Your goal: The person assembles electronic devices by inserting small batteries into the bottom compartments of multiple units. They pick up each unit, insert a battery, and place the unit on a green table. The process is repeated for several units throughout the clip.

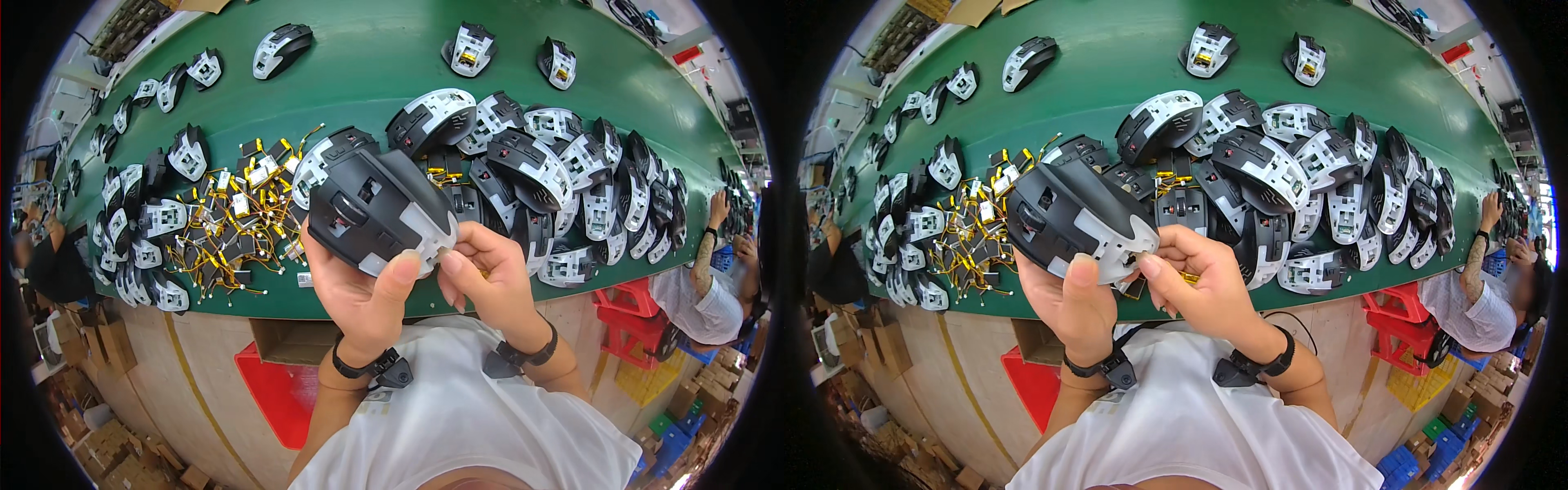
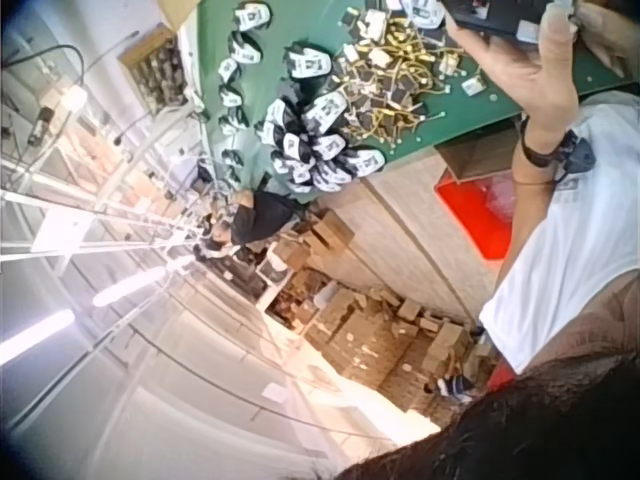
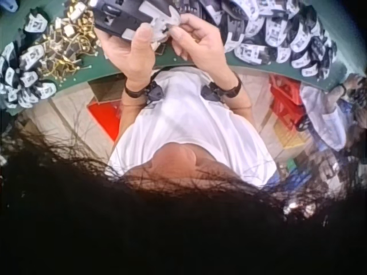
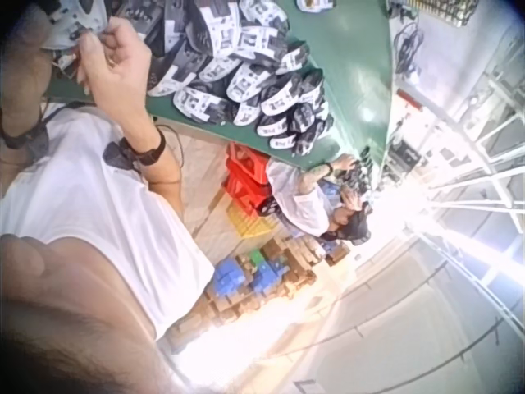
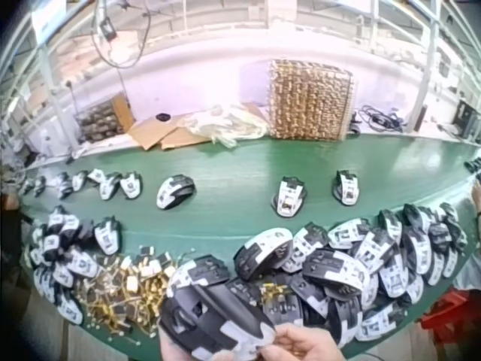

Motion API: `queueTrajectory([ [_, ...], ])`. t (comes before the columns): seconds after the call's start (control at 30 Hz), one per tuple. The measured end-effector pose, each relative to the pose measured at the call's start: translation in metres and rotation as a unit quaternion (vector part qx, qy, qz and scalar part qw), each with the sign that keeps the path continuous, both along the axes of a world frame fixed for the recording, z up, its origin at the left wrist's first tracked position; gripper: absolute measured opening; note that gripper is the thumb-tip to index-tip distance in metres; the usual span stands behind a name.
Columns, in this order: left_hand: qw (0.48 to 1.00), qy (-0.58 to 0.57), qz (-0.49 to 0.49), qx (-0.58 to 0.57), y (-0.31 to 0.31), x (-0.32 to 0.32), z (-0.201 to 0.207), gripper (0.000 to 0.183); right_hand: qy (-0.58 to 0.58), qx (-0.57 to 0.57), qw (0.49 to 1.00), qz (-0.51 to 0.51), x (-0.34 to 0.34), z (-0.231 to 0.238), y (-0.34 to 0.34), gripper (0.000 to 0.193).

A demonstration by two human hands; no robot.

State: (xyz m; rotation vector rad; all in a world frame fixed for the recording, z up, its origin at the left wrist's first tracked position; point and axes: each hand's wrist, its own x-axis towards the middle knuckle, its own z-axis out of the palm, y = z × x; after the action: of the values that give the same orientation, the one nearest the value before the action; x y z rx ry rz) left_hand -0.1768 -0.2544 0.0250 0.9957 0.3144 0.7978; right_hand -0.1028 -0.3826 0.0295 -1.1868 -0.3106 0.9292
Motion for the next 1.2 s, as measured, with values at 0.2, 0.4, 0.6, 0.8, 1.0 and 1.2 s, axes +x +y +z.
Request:
queueTrajectory([
  [0.2,0.998,0.021,0.037,0.038,-0.006,0.003,0.002,0.070,-0.013,-0.011,1.000,0.007,0.002,-0.001,-0.001,0.026],
  [0.4,0.997,0.030,0.036,0.066,-0.007,-0.002,-0.004,0.075,0.002,-0.010,1.000,0.010,0.005,-0.004,-0.001,0.023],
  [0.6,0.998,-0.006,0.020,0.052,-0.007,-0.005,-0.008,0.082,0.021,0.002,1.000,0.001,0.004,-0.006,0.001,0.020],
  [0.8,0.999,0.008,0.015,0.051,-0.005,-0.005,-0.008,0.082,0.004,-0.008,1.000,-0.007,0.001,-0.008,0.000,0.019],
  [1.0,1.000,-0.001,0.008,0.019,-0.005,-0.004,-0.003,0.081,-0.010,0.027,0.999,-0.020,-0.002,-0.006,-0.002,0.020],
  [1.2,1.000,0.003,0.001,0.016,-0.006,-0.004,-0.003,0.080,0.001,0.026,0.999,-0.021,-0.001,-0.007,-0.003,0.022],
])
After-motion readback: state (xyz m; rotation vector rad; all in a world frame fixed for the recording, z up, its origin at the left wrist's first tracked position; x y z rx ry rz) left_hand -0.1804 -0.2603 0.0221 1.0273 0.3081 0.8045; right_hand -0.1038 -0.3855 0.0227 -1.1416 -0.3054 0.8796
